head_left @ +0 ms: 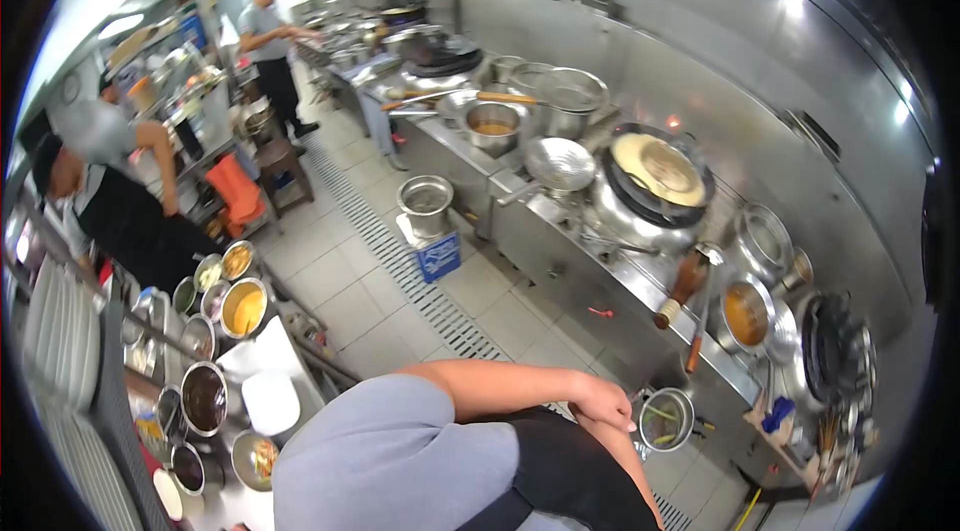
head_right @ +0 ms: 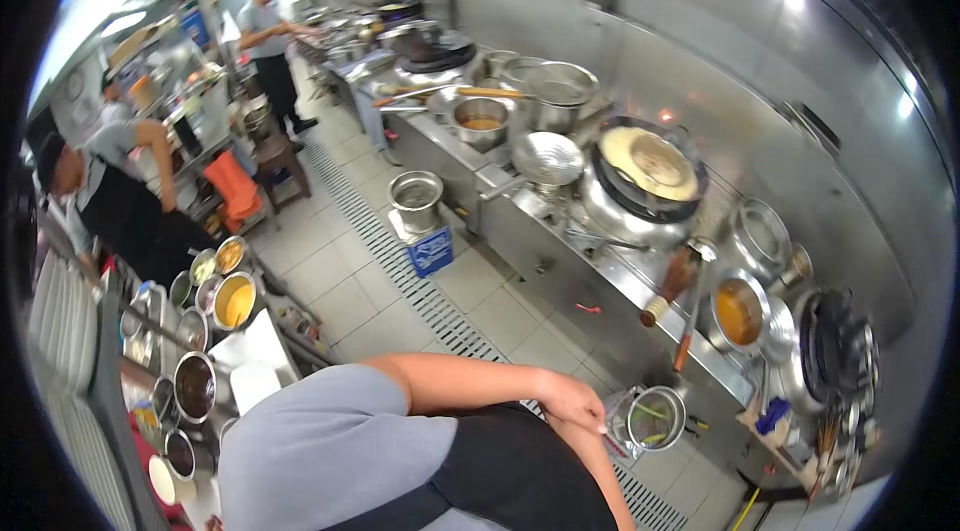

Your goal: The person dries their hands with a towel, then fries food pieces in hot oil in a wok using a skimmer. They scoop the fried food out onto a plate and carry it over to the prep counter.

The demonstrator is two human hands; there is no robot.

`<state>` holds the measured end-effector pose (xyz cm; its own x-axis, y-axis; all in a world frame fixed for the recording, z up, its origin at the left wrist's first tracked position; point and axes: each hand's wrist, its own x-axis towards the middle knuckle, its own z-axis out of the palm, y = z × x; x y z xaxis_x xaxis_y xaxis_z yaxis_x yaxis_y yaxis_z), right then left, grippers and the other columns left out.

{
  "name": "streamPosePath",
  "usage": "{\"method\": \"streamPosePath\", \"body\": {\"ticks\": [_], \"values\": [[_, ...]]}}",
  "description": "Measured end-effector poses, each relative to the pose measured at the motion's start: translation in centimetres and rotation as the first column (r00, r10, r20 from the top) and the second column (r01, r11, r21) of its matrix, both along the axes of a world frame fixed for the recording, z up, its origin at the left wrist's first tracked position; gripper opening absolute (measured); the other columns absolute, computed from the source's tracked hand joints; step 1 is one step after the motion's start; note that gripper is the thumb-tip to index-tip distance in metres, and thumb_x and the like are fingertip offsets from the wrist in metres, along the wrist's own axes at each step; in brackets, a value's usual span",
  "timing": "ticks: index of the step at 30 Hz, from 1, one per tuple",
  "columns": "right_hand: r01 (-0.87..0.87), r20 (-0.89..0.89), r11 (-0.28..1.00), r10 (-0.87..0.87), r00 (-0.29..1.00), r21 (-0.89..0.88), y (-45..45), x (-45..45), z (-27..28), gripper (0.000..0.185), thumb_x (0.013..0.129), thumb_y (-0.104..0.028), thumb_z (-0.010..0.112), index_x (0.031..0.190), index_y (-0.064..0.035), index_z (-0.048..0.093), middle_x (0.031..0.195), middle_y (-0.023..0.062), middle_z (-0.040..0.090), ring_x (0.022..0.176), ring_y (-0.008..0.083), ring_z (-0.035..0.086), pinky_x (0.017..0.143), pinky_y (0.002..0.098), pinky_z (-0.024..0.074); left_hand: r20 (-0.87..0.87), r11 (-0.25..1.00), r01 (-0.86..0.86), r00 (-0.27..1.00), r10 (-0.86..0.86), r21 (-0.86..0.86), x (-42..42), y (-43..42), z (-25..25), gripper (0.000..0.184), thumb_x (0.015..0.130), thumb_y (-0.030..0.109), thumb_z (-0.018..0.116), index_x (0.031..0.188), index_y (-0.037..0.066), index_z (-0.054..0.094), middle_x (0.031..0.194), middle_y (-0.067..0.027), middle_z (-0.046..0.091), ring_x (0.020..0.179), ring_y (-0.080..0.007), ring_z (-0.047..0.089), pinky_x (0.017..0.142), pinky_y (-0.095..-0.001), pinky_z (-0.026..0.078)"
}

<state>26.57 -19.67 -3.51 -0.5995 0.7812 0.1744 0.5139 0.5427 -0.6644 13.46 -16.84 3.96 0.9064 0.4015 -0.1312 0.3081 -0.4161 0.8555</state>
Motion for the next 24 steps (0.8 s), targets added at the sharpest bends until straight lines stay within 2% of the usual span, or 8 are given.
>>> {"method": "streamPosePath", "body": {"ticks": [8,10,12,16,18,19,21,24], "values": [[-0.039,-0.15,0.864,-0.042,0.988,-0.502,1.3,-1.7,0.3,0.038,0.086,-0.017,0.058,0.117,0.0029,0.053,0.103,0.0148,0.062,0.085,0.0215,0.062,0.073,0.0319,0.05,0.119,0.911,-0.403,0.912,0.392,0.093,-5.4,0.6,-1.9,0.05,0.092,0.042,0.037,0.082,0.002,0.066,0.08,-0.0134,0.066,0.077,-0.0309,0.062,0.072,-0.0398,0.047],[-0.044,-0.198,0.743,-0.121,0.973,-0.668,1.3,-2.7,1.6,0.039,0.086,-0.012,0.057,0.121,0.0044,0.05,0.101,0.0128,0.062,0.084,0.0182,0.062,0.071,0.0298,0.0506,0.22,0.827,-0.55,0.826,0.519,0.116,-8.6,0.8,-1.9,0.049,0.093,0.04,0.038,0.077,0.003,0.066,0.071,-0.0106,0.066,0.071,-0.0272,0.063,0.067,-0.038,0.048],[-0.027,-0.153,0.705,-0.116,0.981,-0.708,2.4,-3.0,0.9,0.036,0.088,-0.011,0.055,0.119,0.0063,0.051,0.099,0.0119,0.061,0.082,0.0155,0.062,0.068,0.0275,0.0507,0.206,0.604,-0.787,0.575,0.792,-0.126,-11.9,0.5,-2.0,0.049,0.094,0.041,0.039,0.075,0.001,0.061,0.07,-0.0104,0.062,0.065,-0.0236,0.058,0.064,-0.0365,0.045],[0.105,-0.07,0.762,-0.193,0.979,-0.639,4.9,-4.5,2.6,0.039,0.086,-0.012,0.058,0.12,0.0065,0.049,0.102,0.014,0.061,0.084,0.0187,0.062,0.071,0.0292,0.0501,0.243,0.494,-0.867,0.467,0.85,-0.061,-16.7,-1.0,-0.5,0.048,0.094,0.041,0.04,0.075,0.003,0.061,0.068,-0.0093,0.062,0.065,-0.0211,0.058,0.064,-0.0365,0.045],[-0.027,-0.062,0.999,0.026,0.998,-0.021,5.6,-6.5,7.0,0.041,0.082,-0.012,0.061,0.119,0.0027,0.052,0.1,0.0155,0.062,0.09,0.0265,0.061,0.077,0.0347,0.0483,0.24,0.349,-0.931,0.317,0.917,-0.105,-17.1,-0.9,-0.5,0.038,0.091,0.031,0.044,0.075,0.002,0.061,0.069,-0.0107,0.063,0.065,-0.0225,0.058,0.065,-0.0366,0.046],[-0.02,-0.063,1.0,0.019,0.998,-0.021,5.7,-7.7,9.9,0.041,0.082,-0.012,0.061,0.119,0.0027,0.052,0.1,0.0155,0.062,0.09,0.0265,0.061,0.077,0.0347,0.0483,0.24,0.356,-0.929,0.324,0.915,-0.104,-16.8,-0.4,-0.6,0.038,0.091,0.031,0.044,0.075,0.002,0.061,0.069,-0.0107,0.063,0.065,-0.0225,0.058,0.065,-0.0366,0.046],[-0.3,0.069,0.87,0.297,0.952,0.391,5.5,-10.4,15.1,0.041,0.079,-0.014,0.063,0.117,0.0002,0.054,0.103,0.0172,0.062,0.093,0.0307,0.06,0.084,0.0379,0.0469,-0.075,0.676,-0.689,0.684,0.726,0.262,-15.4,0.7,-0.6,0.025,0.085,0.021,0.05,0.078,0.0,0.062,0.077,-0.0142,0.064,0.072,-0.0286,0.06,0.068,-0.0395,0.047],[-0.504,0.101,0.816,0.497,0.862,0.284,6.1,-13.7,16.6,0.039,0.076,-0.017,0.065,0.111,-0.0004,0.058,0.105,0.0175,0.061,0.097,0.0349,0.058,0.089,0.0401,0.044,0.152,0.763,-0.592,0.805,0.574,0.258,-13.7,0.2,1.0,0.018,0.081,0.013,0.051,0.087,0.0,0.061,0.087,-0.0173,0.064,0.083,-0.0299,0.059,0.075,-0.0389,0.047]]}}
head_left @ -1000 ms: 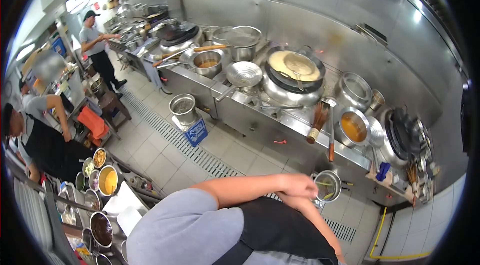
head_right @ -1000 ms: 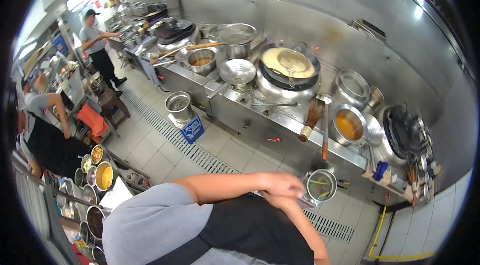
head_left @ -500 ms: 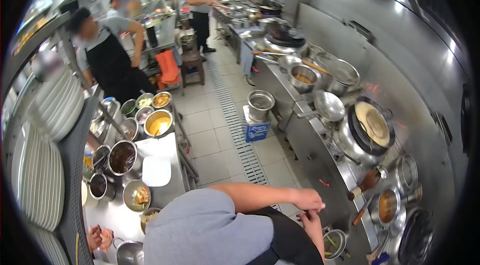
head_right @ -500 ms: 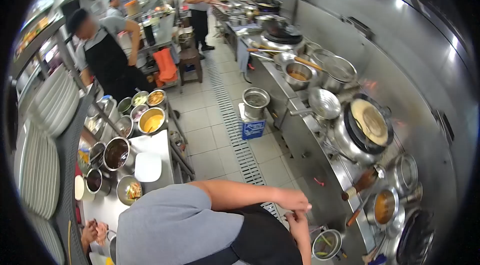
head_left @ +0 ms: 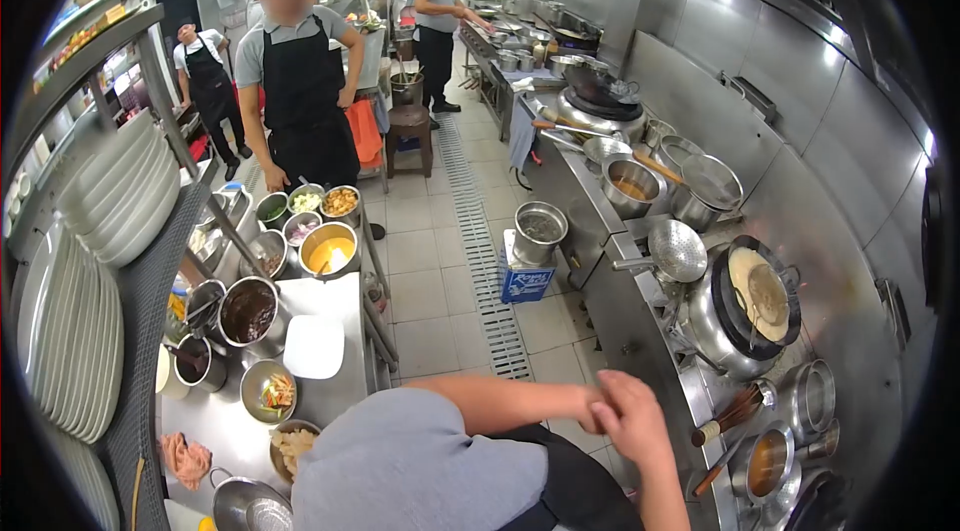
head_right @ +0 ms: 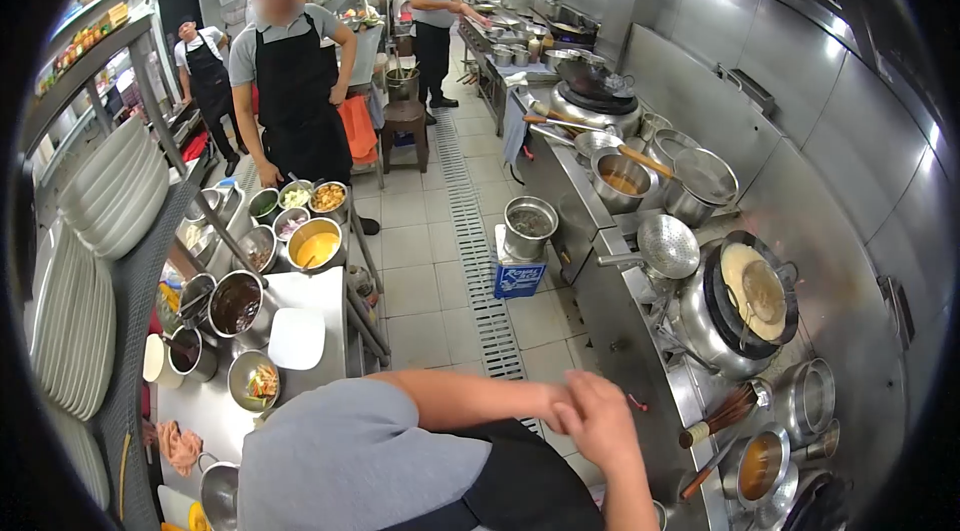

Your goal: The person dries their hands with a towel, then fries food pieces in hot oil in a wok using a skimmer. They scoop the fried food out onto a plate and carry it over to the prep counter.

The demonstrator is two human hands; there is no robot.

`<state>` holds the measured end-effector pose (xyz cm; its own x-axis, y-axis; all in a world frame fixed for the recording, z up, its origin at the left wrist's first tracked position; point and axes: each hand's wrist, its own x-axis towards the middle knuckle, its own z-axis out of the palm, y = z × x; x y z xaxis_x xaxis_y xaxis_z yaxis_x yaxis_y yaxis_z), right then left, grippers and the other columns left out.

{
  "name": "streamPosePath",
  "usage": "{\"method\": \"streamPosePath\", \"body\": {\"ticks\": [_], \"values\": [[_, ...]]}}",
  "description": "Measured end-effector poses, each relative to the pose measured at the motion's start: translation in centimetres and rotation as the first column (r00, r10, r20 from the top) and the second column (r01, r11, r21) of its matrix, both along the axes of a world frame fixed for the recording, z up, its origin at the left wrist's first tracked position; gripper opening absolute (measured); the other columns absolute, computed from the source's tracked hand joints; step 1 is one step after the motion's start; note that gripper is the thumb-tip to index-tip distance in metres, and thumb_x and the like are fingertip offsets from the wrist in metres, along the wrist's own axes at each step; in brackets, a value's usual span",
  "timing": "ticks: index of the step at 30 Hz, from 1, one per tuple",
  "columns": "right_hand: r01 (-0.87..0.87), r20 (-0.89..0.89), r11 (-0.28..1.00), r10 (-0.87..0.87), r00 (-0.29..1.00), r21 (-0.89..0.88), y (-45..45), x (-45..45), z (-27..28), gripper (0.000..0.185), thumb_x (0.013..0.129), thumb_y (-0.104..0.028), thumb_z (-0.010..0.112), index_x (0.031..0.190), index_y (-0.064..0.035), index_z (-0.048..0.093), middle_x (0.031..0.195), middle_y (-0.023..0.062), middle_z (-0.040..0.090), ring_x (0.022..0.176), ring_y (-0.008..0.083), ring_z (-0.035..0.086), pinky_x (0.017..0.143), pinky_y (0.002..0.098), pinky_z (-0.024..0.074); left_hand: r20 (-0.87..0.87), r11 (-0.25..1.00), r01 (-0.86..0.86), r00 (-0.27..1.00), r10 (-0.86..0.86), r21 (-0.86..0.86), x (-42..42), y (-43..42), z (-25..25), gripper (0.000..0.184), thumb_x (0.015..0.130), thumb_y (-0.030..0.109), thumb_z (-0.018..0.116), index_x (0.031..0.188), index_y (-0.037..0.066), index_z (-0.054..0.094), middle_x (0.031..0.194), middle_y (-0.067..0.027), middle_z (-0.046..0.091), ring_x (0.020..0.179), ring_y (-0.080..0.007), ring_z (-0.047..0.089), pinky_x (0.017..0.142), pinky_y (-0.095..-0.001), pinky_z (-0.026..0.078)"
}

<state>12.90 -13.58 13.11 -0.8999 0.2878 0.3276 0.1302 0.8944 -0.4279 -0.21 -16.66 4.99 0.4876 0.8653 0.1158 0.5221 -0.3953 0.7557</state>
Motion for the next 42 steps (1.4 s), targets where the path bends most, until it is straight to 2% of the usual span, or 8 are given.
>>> {"method": "streamPosePath", "body": {"ticks": [15,19,23,27,31,33,37,42], "values": [[0.143,0.272,0.75,0.051,0.961,-0.646,13.7,-4.7,-3.3,0.048,0.075,-0.033,0.066,0.106,0.0027,0.059,0.095,0.0209,0.064,0.09,0.0312,0.063,0.079,0.0355,0.0487,0.183,0.984,0.166,0.968,-0.175,0.065,-4.5,9.8,0.8,0.022,0.086,0.021,0.054,0.083,0.0,0.06,0.086,-0.0181,0.062,0.083,-0.0298,0.059,0.077,-0.0363,0.047],[0.024,0.149,0.749,0.1,0.984,-0.662,17.5,-6.5,-2.8,0.042,0.08,-0.032,0.063,0.104,0.0022,0.06,0.087,0.0159,0.064,0.083,0.0207,0.062,0.075,0.0311,0.0484,0.092,0.888,0.134,0.977,-0.193,0.44,-6.5,12.7,2.0,0.021,0.084,0.022,0.056,0.077,0.003,0.059,0.077,-0.015,0.06,0.075,-0.0302,0.059,0.071,-0.0381,0.048],[0.128,0.069,0.705,-0.112,0.991,-0.698,20.8,-6.6,-2.4,0.027,0.088,-0.027,0.057,0.093,0.0,0.061,0.07,0.0044,0.057,0.068,0.0087,0.053,0.061,0.0259,0.0445,0.019,0.786,0.028,0.999,-0.05,0.618,-10.0,14.6,5.8,0.014,0.08,0.02,0.062,0.086,0.007,0.062,0.083,-0.01,0.06,0.081,-0.0273,0.058,0.076,-0.0384,0.048],[0.529,0.214,0.609,-0.514,0.831,-0.591,24.4,0.8,-5.8,0.026,0.088,-0.028,0.056,0.085,-0.0026,0.062,0.054,-0.0009,0.047,0.045,0.0082,0.045,0.043,0.0256,0.0368,0.043,0.61,-0.434,0.836,0.548,0.663,-18.4,17.1,4.1,0.013,0.08,0.011,0.059,0.09,0.006,0.065,0.093,-0.0098,0.066,0.088,-0.0284,0.062,0.08,-0.0381,0.049],[0.595,0.483,0.073,-0.509,0.713,-0.801,26.0,12.4,-10.8,0.038,0.092,-0.032,0.049,0.085,0.0027,0.062,0.06,0.0016,0.055,0.054,0.0099,0.049,0.051,0.0255,0.0385,-0.076,0.511,-0.816,0.511,0.856,0.27,-26.0,15.6,-7.4,0.014,0.078,0.013,0.059,0.089,0.006,0.065,0.092,-0.0106,0.065,0.088,-0.0291,0.062,0.079,-0.0389,0.049],[-0.086,0.242,-0.361,-0.765,0.597,-0.929,28.2,17.3,-15.9,0.049,0.093,-0.042,0.044,0.099,0.0051,0.058,0.07,0.0072,0.059,0.063,0.0166,0.057,0.054,0.0265,0.0437,-0.286,0.514,-0.856,0.48,0.829,0.053,-26.1,13.0,-13.5,0.014,0.078,0.014,0.059,0.088,0.006,0.065,0.091,-0.011,0.065,0.088,-0.0295,0.062,0.079,-0.0393,0.049],[-0.337,0.237,-0.334,-0.925,0.299,-0.88,33.6,13.4,-9.8,0.066,0.092,-0.054,0.035,0.12,0.0063,0.04,0.097,0.0197,0.061,0.08,0.0262,0.062,0.066,0.0334,0.0507,-0.582,0.568,-0.759,0.63,0.514,-0.319,-21.7,5.9,-23.2,0.015,0.077,0.015,0.06,0.087,0.006,0.064,0.091,-0.0118,0.065,0.088,-0.0302,0.062,0.078,-0.0402,0.049],[-0.244,0.129,-0.305,-0.828,0.546,-0.921,42.1,16.3,-9.6,0.028,0.092,-0.023,0.046,0.096,0.0045,0.049,0.063,0.002,0.05,0.043,0.0067,0.039,0.034,0.0207,0.0299,-0.602,0.488,-0.617,0.77,0.212,-0.618,-15.6,-0.8,-26.7,0.017,0.075,0.018,0.06,0.086,0.006,0.064,0.089,-0.0129,0.064,0.087,-0.0311,0.061,0.076,-0.0412,0.05]]}}
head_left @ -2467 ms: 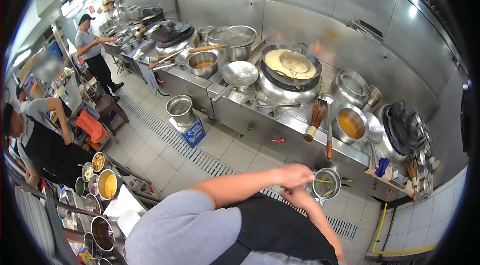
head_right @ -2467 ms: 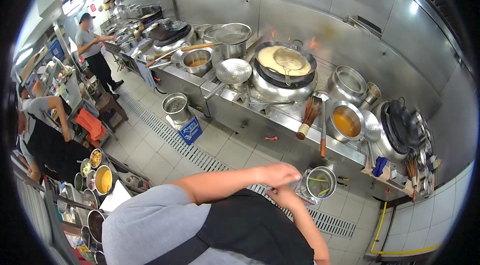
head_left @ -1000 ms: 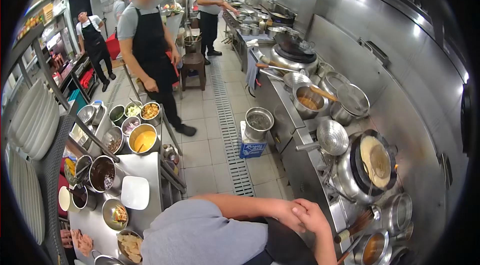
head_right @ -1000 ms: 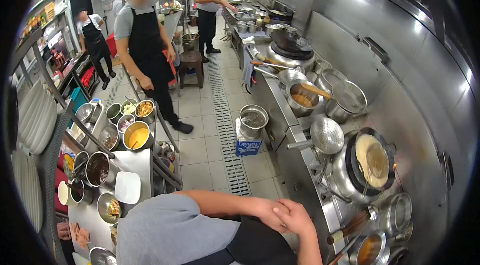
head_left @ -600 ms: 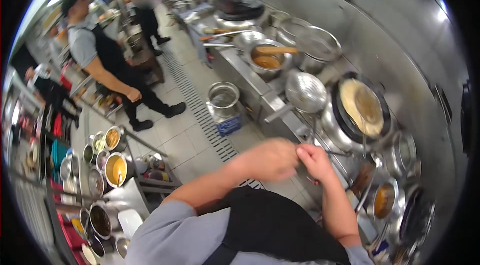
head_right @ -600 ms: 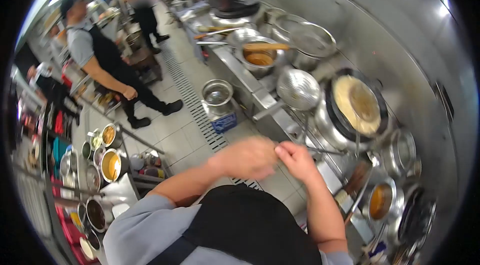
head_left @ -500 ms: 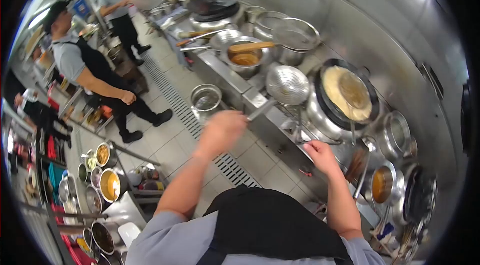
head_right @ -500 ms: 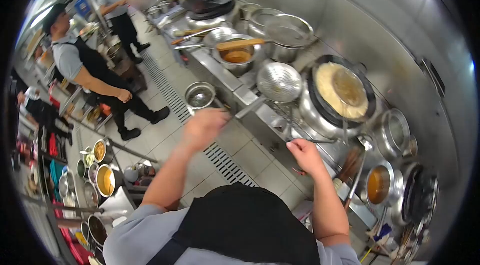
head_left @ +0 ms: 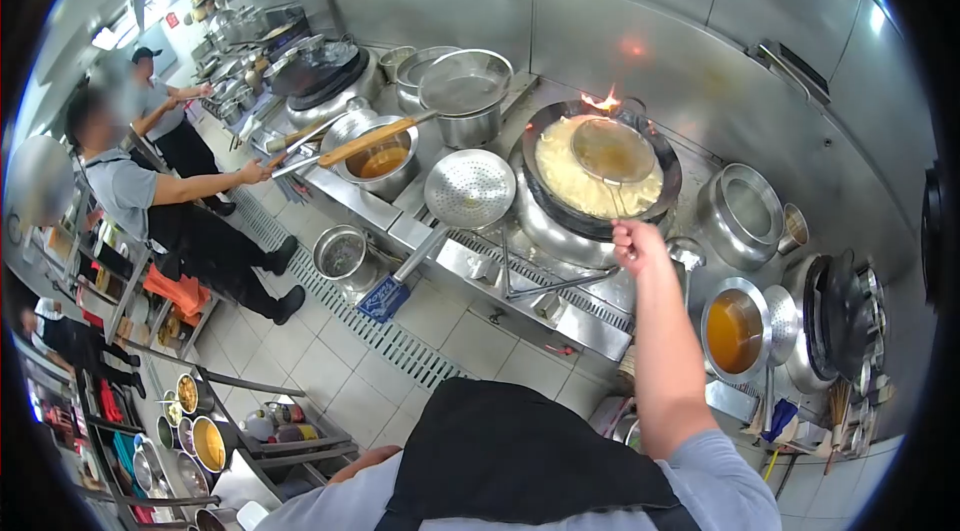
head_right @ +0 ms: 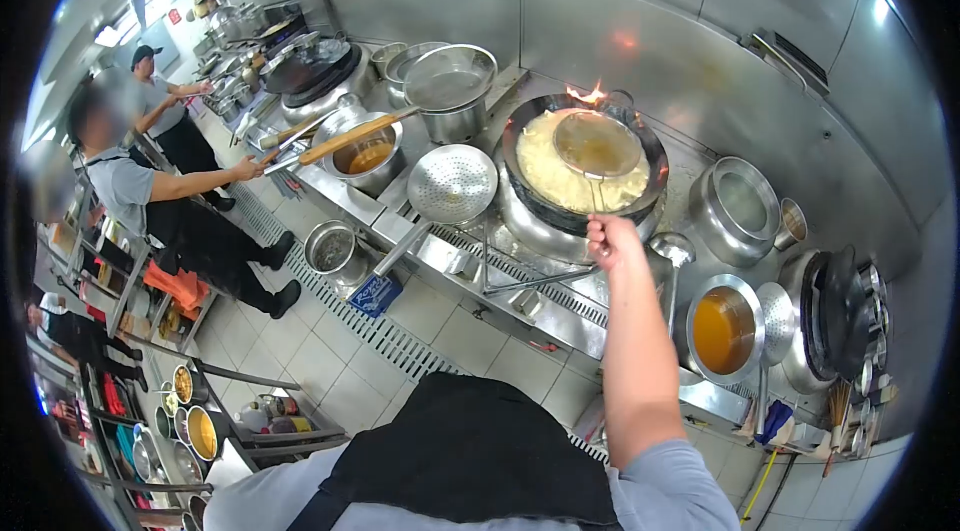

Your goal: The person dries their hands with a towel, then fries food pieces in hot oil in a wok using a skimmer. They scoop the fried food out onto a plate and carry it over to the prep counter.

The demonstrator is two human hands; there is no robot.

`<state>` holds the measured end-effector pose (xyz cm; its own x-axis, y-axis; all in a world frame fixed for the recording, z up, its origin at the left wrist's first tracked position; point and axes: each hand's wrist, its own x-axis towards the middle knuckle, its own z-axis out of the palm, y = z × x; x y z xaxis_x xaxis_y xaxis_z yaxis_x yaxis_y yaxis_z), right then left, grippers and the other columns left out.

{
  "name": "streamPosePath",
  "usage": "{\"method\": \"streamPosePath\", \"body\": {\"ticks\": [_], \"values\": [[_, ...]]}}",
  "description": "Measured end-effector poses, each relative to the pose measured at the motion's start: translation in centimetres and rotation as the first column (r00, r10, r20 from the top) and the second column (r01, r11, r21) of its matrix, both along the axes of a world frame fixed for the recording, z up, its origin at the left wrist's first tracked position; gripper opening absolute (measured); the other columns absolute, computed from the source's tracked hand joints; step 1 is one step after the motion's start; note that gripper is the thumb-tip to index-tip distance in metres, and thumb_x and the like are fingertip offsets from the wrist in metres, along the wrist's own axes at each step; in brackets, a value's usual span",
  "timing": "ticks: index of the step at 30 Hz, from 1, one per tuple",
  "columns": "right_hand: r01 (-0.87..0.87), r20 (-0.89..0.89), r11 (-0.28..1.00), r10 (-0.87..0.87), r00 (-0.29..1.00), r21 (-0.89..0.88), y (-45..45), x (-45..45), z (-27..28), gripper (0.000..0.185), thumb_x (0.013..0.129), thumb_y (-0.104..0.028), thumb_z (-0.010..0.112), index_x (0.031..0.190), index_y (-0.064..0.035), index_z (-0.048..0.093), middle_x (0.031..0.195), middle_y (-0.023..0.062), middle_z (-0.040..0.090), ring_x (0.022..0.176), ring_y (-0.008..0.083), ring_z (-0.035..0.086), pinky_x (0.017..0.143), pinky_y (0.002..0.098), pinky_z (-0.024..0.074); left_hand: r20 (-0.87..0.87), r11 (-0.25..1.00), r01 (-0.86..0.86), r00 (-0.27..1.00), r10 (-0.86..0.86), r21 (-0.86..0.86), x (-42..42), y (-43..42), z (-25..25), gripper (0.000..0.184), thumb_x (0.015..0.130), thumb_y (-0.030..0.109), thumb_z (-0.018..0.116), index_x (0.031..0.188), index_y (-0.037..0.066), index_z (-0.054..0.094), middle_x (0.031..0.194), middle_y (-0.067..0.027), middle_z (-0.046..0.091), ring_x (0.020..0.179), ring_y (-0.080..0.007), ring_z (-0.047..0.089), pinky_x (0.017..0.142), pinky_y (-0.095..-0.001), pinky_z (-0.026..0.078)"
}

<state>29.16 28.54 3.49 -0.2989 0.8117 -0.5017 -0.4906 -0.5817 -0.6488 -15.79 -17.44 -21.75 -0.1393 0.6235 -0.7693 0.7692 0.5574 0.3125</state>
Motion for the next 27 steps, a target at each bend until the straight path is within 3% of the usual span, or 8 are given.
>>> {"method": "streamPosePath", "body": {"ticks": [4,7,10,13,17,19,21,27], "values": [[-0.063,0.563,0.976,-0.066,0.823,0.207,-1.7,4.5,7.3,0.005,0.084,-0.006,0.049,0.086,-0.0023,0.049,0.055,0.0001,0.044,0.037,0.0082,0.036,0.032,0.0246,0.0252,0.049,0.999,0.025,0.999,-0.023,-0.046,0.3,-0.6,-0.9,0.018,0.074,0.019,0.06,0.085,0.006,0.064,0.089,-0.0137,0.064,0.087,-0.0318,0.061,0.075,-0.042,0.05],[-0.276,0.913,0.884,-0.303,0.273,0.376,-2.1,8.0,10.3,0.023,0.079,-0.005,0.042,0.096,0.0059,0.054,0.063,0.0116,0.057,0.039,0.0161,0.047,0.037,0.0303,0.0369,0.023,0.985,0.134,0.99,-0.137,0.11,-1.4,2.5,-1.1,0.019,0.073,0.021,0.06,0.085,0.006,0.064,0.088,-0.0143,0.063,0.087,-0.0323,0.061,0.075,-0.0426,0.05],[-0.419,0.899,0.85,-0.413,-0.15,0.32,-2.2,9.5,12.2,0.024,0.077,-0.005,0.044,0.092,0.0043,0.06,0.079,0.0245,0.062,0.073,0.0382,0.061,0.067,0.043,0.0488,-0.013,0.94,0.079,0.997,-0.079,0.333,-3.5,8.4,0.1,0.02,0.074,0.023,0.059,0.084,0.006,0.064,0.088,-0.0152,0.063,0.086,-0.033,0.061,0.074,-0.0426,0.05],[-0.425,0.861,0.864,-0.415,-0.294,0.272,-0.8,9.5,8.9,0.024,0.076,-0.005,0.045,0.093,0.0056,0.059,0.092,0.0282,0.061,0.093,0.043,0.057,0.084,0.0445,0.0448,0.055,0.88,-0.181,0.983,0.175,0.44,-4.3,16.3,3.6,0.027,0.081,0.028,0.054,0.085,0.004,0.064,0.084,-0.0163,0.064,0.078,-0.0315,0.063,0.072,-0.0393,0.05],[-0.466,0.859,0.827,-0.457,-0.229,0.315,-0.7,4.8,4.1,0.021,0.076,-0.007,0.046,0.085,0.004,0.061,0.086,0.0296,0.06,0.086,0.0422,0.059,0.075,0.0465,0.0458,0.534,0.601,-0.741,0.652,0.539,0.299,-5.1,25.0,6.4,0.045,0.089,0.041,0.047,0.099,-0.001,0.058,0.077,-0.013,0.064,0.069,-0.022,0.064,0.062,-0.0311,0.048],[-0.479,0.859,0.816,-0.466,-0.213,0.324,-2.1,2.7,6.1,0.02,0.076,-0.007,0.046,0.084,0.004,0.061,0.081,0.0283,0.061,0.081,0.0409,0.061,0.071,0.0456,0.0468,0.631,0.549,-0.81,0.538,0.559,0.204,-5.4,28.3,8.9,0.048,0.09,0.043,0.045,0.105,-0.001,0.056,0.079,-0.0114,0.064,0.071,-0.0201,0.064,0.061,-0.0294,0.048],[-0.373,0.94,0.894,-0.315,-0.129,0.248,-2.5,2.4,8.1,0.024,0.077,-0.009,0.049,0.092,0.0037,0.061,0.093,0.0281,0.06,0.094,0.0419,0.057,0.084,0.0436,0.0453,0.694,0.554,-0.825,0.465,0.55,0.113,-5.5,31.1,9.9,0.051,0.091,0.045,0.044,0.111,-0.001,0.052,0.082,-0.0107,0.064,0.072,-0.0212,0.063,0.062,-0.0299,0.048],[-0.301,0.896,0.905,-0.377,-0.235,0.301,-4.0,3.4,13.3,0.02,0.077,-0.007,0.048,0.086,0.0052,0.06,0.086,0.0288,0.06,0.089,0.0442,0.056,0.079,0.0454,0.0459,0.808,0.801,-0.521,0.312,0.5,-0.294,-5.3,37.1,12.3,0.048,0.091,0.047,0.043,0.103,0.002,0.052,0.078,-0.0099,0.061,0.065,-0.0196,0.06,0.058,-0.0284,0.047]]}}
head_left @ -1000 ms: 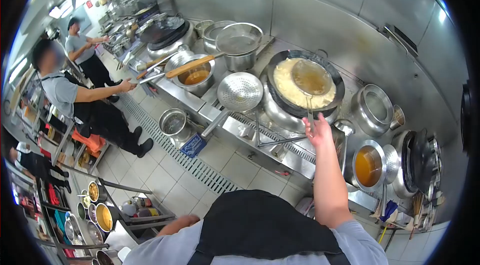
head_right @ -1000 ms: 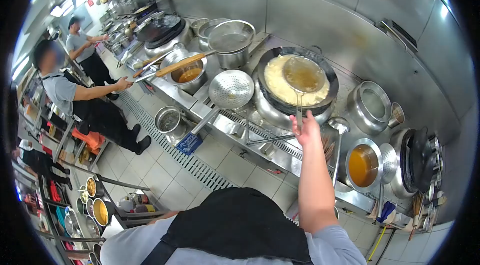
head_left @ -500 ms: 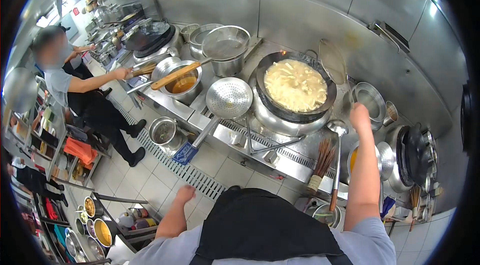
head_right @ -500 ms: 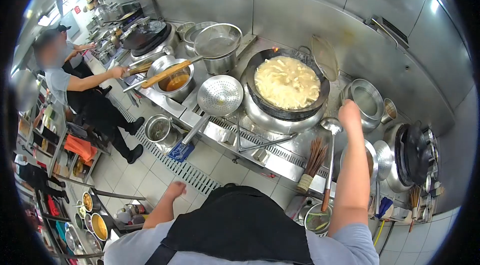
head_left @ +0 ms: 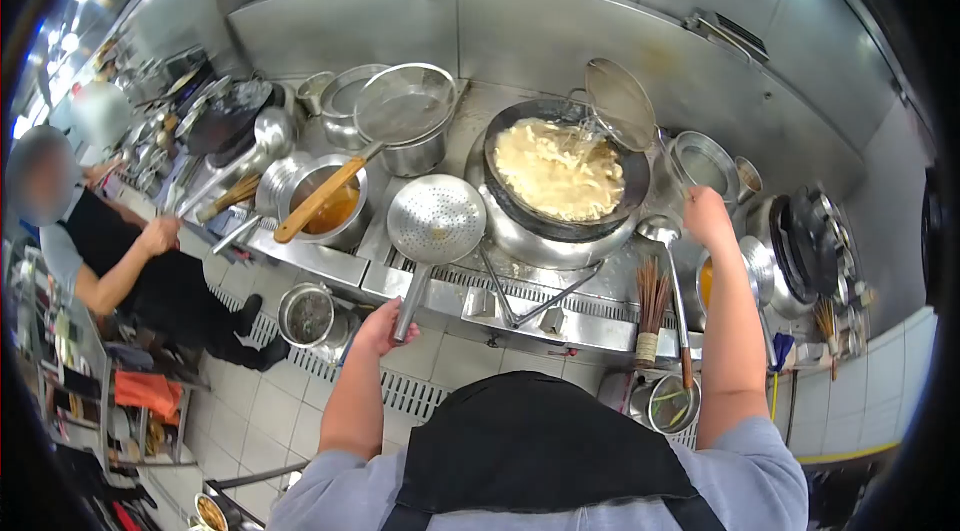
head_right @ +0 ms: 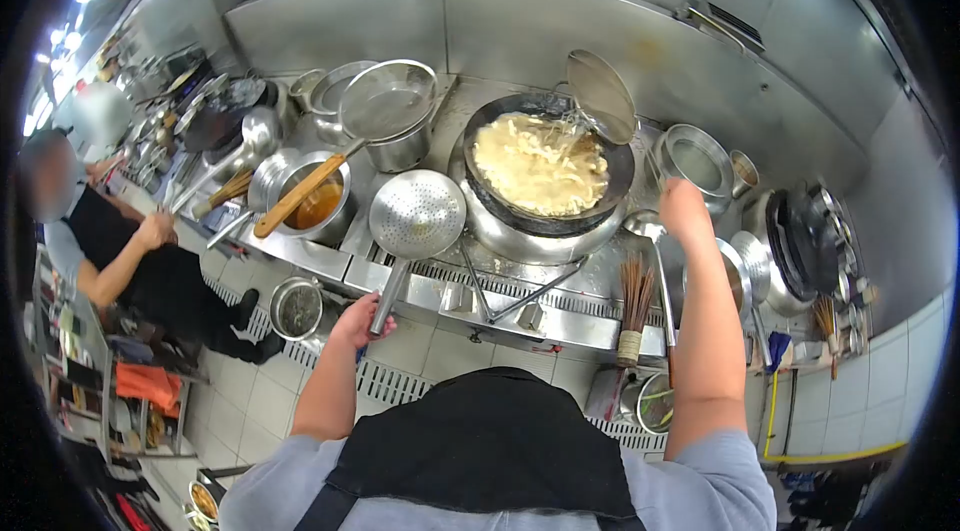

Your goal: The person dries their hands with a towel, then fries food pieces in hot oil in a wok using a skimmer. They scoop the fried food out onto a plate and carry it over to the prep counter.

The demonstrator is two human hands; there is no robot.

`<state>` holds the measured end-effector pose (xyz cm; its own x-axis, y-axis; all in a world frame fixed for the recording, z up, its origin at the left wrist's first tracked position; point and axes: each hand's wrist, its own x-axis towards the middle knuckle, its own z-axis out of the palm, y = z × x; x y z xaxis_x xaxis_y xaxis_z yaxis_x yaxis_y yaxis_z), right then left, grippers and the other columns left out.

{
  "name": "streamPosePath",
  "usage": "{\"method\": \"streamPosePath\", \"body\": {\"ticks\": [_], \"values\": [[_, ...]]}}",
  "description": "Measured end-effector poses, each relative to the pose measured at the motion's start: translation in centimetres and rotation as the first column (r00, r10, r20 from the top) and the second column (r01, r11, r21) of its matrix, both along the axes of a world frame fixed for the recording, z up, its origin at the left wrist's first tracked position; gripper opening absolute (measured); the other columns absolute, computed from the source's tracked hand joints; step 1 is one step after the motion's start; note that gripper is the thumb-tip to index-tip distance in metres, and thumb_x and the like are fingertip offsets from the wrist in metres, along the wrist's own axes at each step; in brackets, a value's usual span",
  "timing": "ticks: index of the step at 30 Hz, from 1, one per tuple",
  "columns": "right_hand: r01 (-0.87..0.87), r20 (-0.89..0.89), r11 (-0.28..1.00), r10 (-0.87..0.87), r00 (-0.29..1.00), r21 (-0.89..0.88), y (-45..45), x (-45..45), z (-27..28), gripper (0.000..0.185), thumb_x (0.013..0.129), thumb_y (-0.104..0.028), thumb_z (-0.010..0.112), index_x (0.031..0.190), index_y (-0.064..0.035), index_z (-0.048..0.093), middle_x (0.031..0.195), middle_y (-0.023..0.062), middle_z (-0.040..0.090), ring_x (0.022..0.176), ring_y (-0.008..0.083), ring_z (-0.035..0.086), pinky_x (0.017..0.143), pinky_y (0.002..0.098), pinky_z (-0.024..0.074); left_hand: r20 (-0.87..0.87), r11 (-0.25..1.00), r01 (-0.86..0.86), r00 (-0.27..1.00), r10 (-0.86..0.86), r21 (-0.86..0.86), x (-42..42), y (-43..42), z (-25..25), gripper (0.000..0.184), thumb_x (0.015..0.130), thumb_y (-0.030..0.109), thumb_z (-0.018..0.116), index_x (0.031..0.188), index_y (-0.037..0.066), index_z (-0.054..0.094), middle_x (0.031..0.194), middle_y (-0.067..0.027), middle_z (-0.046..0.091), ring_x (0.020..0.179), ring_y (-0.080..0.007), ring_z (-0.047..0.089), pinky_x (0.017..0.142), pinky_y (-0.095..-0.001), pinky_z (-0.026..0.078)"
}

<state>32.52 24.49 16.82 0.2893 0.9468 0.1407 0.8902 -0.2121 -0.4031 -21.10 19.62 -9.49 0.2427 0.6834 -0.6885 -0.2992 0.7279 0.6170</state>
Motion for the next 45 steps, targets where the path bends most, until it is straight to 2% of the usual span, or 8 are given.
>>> {"method": "streamPosePath", "body": {"ticks": [3,8,12,17,24,39,43,45], "values": [[0.02,0.199,0.997,-0.035,0.979,0.076,0.4,0.8,-0.9,0.02,0.077,-0.005,0.045,0.081,0.0079,0.06,0.081,0.03,0.06,0.08,0.0417,0.06,0.073,0.0444,0.0481,0.265,0.988,0.133,0.958,-0.108,-0.08,1.2,2.6,1.8,0.035,0.09,0.04,0.05,0.094,0.005,0.053,0.066,-0.0048,0.054,0.055,-0.0154,0.055,0.048,-0.0255,0.044],[-0.029,-0.201,0.91,-0.061,0.978,-0.413,0.1,1.7,-2.8,0.013,0.077,-0.002,0.049,0.068,0.0047,0.056,0.055,0.0149,0.056,0.037,0.0226,0.052,0.034,0.0351,0.0374,0.124,0.997,0.07,0.99,-0.073,0.029,4.3,2.0,6.2,0.019,0.086,0.018,0.059,0.092,0.005,0.046,0.062,-0.0027,0.048,0.046,-0.0125,0.045,0.042,-0.0267,0.038],[-0.059,-0.844,0.934,-0.289,0.451,-0.352,-2.3,-1.8,-5.3,0.021,0.08,-0.003,0.053,0.06,-0.0009,0.048,0.049,0.0053,0.045,0.033,0.0125,0.037,0.028,0.0277,0.0218,-0.066,0.972,0.096,0.994,-0.084,0.215,4.1,-2.4,11.0,0.019,0.085,0.014,0.059,0.096,0.003,0.047,0.063,-0.0034,0.049,0.045,-0.0131,0.046,0.041,-0.0277,0.038],[-0.171,-0.96,0.949,-0.278,-0.044,-0.267,-0.7,-5.4,-10.5,0.01,0.086,-0.004,0.045,0.084,0.0045,0.05,0.06,0.0038,0.048,0.038,0.0073,0.034,0.031,0.0222,0.0221,-0.114,0.943,0.109,0.99,-0.076,0.314,4.3,-5.4,15.4,0.021,0.084,0.013,0.058,0.099,0.002,0.048,0.064,-0.0031,0.05,0.045,-0.0125,0.047,0.041,-0.0254,0.038],[-0.218,-0.949,0.959,-0.23,-0.217,-0.183,-1.4,-3.4,-9.4,0.014,0.086,-0.003,0.043,0.093,0.0079,0.048,0.062,0.005,0.049,0.039,0.0073,0.034,0.031,0.0211,0.0226,-0.172,0.909,0.068,0.985,0.005,0.411,6.1,-4.7,20.4,0.023,0.084,0.013,0.057,0.102,0.001,0.048,0.063,-0.0036,0.05,0.044,-0.0125,0.046,0.039,-0.0255,0.037],[-0.188,-0.983,0.982,0.014,0.183,-0.021,-4.4,-0.8,1.4,0.008,0.085,-0.003,0.043,0.083,0.002,0.049,0.058,0.006,0.049,0.036,0.0087,0.036,0.03,0.0227,0.0228,-0.228,0.877,0.133,0.973,-0.027,0.463,22.0,12.1,18.9,0.012,0.079,0.009,0.058,0.078,-0.002,0.056,0.059,-0.006,0.053,0.047,-0.0157,0.054,0.042,-0.0294,0.045],[-0.11,-0.35,0.994,0.095,0.932,-0.023,-1.8,-3.9,-0.6,0.014,0.077,-0.003,0.046,0.076,0.0059,0.057,0.069,0.0233,0.06,0.052,0.0317,0.06,0.051,0.0412,0.0478,-0.011,0.922,0.146,0.988,-0.152,0.358,26.1,12.4,19.5,0.013,0.084,0.012,0.053,0.074,0.003,0.051,0.056,-0.0032,0.05,0.044,-0.0132,0.049,0.04,-0.0267,0.042],[-0.094,-0.161,0.992,0.107,0.981,0.088,-2.5,-4.6,-0.1,0.016,0.077,-0.003,0.046,0.08,0.0066,0.058,0.075,0.027,0.06,0.066,0.0371,0.06,0.063,0.0432,0.0479,0.115,0.945,0.156,0.974,-0.196,0.287,26.8,12.2,19.4,0.017,0.087,0.014,0.05,0.072,0.006,0.048,0.054,-0.0013,0.048,0.044,-0.0111,0.047,0.039,-0.0244,0.04]]}}
